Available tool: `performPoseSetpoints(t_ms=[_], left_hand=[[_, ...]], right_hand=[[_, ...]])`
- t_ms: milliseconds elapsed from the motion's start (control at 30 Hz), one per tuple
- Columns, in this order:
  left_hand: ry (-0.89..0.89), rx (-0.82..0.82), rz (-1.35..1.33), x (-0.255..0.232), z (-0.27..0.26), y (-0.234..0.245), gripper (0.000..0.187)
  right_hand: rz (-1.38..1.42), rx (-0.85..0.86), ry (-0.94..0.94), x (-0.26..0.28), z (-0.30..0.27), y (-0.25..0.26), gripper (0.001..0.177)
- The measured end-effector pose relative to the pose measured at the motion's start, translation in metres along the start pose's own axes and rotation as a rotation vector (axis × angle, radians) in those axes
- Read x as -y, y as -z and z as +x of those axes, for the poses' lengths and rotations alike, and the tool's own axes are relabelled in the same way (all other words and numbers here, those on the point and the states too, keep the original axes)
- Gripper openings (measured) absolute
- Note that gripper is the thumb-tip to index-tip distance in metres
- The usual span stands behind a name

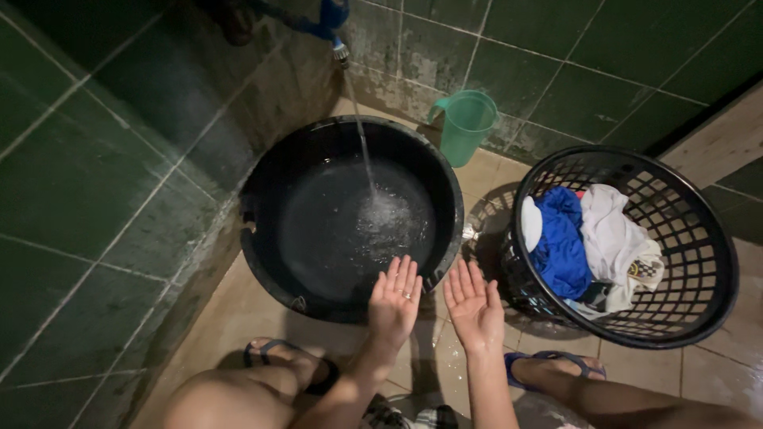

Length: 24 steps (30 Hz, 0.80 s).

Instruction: The person washes clothes by hand in a black basin under running water. They transfer items from a laundry basket into the basin, agitate and rinse them, then move the wet clothes into a second basket.

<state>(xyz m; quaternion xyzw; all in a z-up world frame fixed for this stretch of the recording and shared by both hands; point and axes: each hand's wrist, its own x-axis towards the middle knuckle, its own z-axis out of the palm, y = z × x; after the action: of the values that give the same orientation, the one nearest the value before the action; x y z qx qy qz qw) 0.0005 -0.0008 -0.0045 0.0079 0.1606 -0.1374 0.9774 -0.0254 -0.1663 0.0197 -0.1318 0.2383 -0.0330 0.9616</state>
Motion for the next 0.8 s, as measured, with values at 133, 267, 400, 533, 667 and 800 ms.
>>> performPoseSetpoints(t_ms=[133, 267, 400, 533, 667, 800], left_hand=[[-0.016, 0.086, 0.029, -0.005, 0.002, 0.004, 0.059], [-0.043, 0.131, 0.221, -0.008, 0.006, 0.012, 0.057], [-0.104, 0.127, 0.587, 0.001, 0.030, 0.019, 0.052], [0.048, 0.100, 0.653, 0.050, 0.110, 0.015, 0.053], [0.033, 0.123, 1.127, 0.137, 0.200, 0.016, 0.057], [-0.490, 0.305, 1.799, 0.192, 0.235, 0.026, 0.064]], right_hand=[[0.100, 0.041, -0.027, 0.006, 0.012, 0.012, 0.057], [0.349, 0.089, -0.075, 0.030, 0.035, 0.026, 0.059], [0.583, -0.136, -0.088, 0.060, 0.069, 0.036, 0.073], [0.670, -0.374, -0.013, 0.086, 0.105, 0.070, 0.089], [0.664, -0.291, 0.082, 0.098, 0.154, 0.125, 0.062], [0.616, -0.357, 0.208, 0.096, 0.163, 0.178, 0.042]])
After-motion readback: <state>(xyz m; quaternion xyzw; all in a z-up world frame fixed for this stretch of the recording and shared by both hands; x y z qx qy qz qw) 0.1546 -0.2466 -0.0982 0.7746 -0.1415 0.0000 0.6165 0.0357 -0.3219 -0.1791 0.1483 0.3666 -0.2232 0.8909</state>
